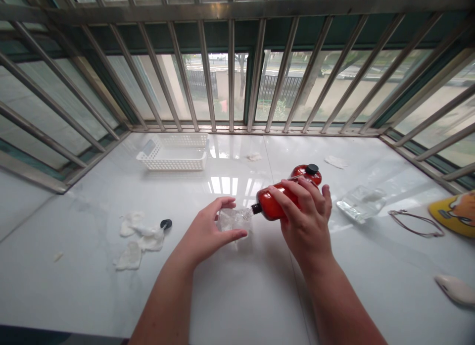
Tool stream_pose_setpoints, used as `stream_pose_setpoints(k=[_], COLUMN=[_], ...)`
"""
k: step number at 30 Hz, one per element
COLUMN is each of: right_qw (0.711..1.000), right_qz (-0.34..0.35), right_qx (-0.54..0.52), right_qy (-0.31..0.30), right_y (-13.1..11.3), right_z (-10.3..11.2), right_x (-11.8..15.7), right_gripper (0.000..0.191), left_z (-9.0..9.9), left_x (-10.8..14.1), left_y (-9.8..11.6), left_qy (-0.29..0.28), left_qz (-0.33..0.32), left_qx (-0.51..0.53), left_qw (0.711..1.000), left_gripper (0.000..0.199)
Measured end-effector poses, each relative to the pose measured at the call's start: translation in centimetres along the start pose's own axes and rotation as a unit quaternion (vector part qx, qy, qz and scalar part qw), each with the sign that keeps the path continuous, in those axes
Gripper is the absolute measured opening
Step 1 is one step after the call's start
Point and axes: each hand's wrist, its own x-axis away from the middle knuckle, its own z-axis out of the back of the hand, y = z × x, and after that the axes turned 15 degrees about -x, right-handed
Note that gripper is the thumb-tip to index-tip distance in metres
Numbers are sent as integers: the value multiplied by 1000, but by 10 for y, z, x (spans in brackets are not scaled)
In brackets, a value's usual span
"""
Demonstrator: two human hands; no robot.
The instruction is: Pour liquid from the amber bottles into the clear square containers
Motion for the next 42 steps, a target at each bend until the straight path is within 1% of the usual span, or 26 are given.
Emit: stream_pose_setpoints(k=[7, 29, 42], right_qw=[1000, 1000, 1000], right_qz=[0, 6, 4], right_qx=[2, 5, -2], right_qy=[0, 2, 8], right_y=[0, 1, 0], right_z=[0, 0, 0], right_x=[0, 1, 0], right_gripper=[60, 55, 62], left_z=[0, 0, -1], left_x=[0, 0, 0], left_y=[0, 2, 2], left_qy=[0, 0, -3], left_qz=[1, 0, 1], left_qx=[-1, -3, -4], left_qw=[1000, 1000, 1000], left_gripper=[75, 76, 75])
